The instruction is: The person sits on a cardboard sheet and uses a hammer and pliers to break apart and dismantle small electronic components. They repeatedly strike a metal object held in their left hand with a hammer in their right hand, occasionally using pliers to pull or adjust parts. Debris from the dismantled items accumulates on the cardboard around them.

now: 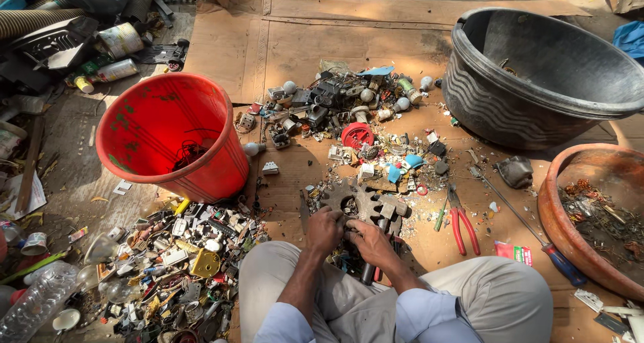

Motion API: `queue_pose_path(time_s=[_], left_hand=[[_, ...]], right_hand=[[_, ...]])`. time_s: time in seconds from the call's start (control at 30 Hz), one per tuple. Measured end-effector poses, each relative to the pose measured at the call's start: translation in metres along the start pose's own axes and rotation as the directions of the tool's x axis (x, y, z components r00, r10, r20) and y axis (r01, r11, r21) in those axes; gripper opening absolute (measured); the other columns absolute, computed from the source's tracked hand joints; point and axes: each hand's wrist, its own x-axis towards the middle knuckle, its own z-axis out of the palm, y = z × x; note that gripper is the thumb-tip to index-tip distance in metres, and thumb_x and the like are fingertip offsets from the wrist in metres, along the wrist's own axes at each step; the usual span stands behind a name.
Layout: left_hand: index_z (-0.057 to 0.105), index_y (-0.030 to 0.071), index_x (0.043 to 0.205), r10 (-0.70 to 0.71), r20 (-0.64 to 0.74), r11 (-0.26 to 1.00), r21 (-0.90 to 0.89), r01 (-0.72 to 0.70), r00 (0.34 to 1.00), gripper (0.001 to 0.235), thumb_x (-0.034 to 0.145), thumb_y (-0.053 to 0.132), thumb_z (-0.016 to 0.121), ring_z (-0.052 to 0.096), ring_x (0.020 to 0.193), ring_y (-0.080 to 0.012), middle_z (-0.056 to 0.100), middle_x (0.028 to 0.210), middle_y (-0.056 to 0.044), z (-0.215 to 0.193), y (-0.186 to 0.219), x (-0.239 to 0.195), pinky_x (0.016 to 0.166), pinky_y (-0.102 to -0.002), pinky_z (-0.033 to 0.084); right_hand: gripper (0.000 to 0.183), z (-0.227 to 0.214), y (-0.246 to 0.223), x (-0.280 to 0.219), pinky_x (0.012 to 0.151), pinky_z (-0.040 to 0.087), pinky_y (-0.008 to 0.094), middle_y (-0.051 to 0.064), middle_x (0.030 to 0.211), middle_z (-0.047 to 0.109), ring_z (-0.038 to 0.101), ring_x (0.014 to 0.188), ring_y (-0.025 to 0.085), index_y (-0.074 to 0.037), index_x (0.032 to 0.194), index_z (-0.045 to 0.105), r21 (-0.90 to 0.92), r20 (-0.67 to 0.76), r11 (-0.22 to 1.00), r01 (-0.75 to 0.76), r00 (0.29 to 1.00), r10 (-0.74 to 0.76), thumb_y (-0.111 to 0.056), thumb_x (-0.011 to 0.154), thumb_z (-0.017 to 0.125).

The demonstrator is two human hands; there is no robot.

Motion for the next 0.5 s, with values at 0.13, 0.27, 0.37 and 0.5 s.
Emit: queue_pose_path(time_s=[0.13,0.27,0.37,0.5], left_hand=[[0.080,0.010,0.099,-0.110,-0.012,0.994,-0.030,0.109,0.994,0.017,0.090,0.021,0.071,0.072,0.080,-0.0295,0.073,0.097,-0.012,-0.004,0.008,0.003,0.078,-0.043,0.058],[0.079,0.009,0.104,-0.213,-0.152,0.976,0.008,0.216,0.965,0.021,0.087,0.018,0.071,0.073,0.092,-0.0333,0.074,0.111,-0.014,-0.003,-0.003,0.010,0.085,-0.044,0.057],[0.079,0.008,0.107,-0.260,-0.213,0.960,0.049,0.276,0.942,0.024,0.087,0.017,0.071,0.071,0.097,-0.0361,0.071,0.118,-0.017,0.007,-0.012,0.017,0.086,-0.045,0.056],[0.079,0.009,0.106,-0.359,-0.149,0.932,-0.013,0.361,0.921,0.024,0.086,0.020,0.074,0.071,0.101,-0.0337,0.071,0.117,-0.018,0.015,-0.022,0.024,0.093,-0.044,0.055]], right_hand=[[0.038,0.004,0.000,0.005,0.096,0.054,0.040,0.017,0.114,0.074,0.072,0.109,0.030,-0.005,0.130,0.063,0.122,-0.024,0.986,-0.112,0.993,0.116,-0.017,0.094,0.061],[0.044,0.007,0.009,0.003,0.095,0.055,0.043,0.020,0.113,0.074,0.072,0.106,0.034,-0.008,0.132,0.062,0.026,-0.243,0.959,-0.283,0.929,0.281,-0.026,0.092,0.064],[0.045,0.004,0.024,-0.003,0.095,0.053,0.050,0.023,0.127,0.065,0.066,0.113,0.041,-0.008,0.128,0.058,-0.205,-0.308,0.838,-0.507,0.846,0.436,-0.029,0.090,0.066],[0.052,0.012,0.044,-0.006,0.096,0.050,0.056,0.043,0.133,0.050,0.060,0.114,0.055,-0.004,0.138,0.040,-0.358,-0.168,0.711,-0.605,0.791,0.588,-0.015,0.093,0.061]])
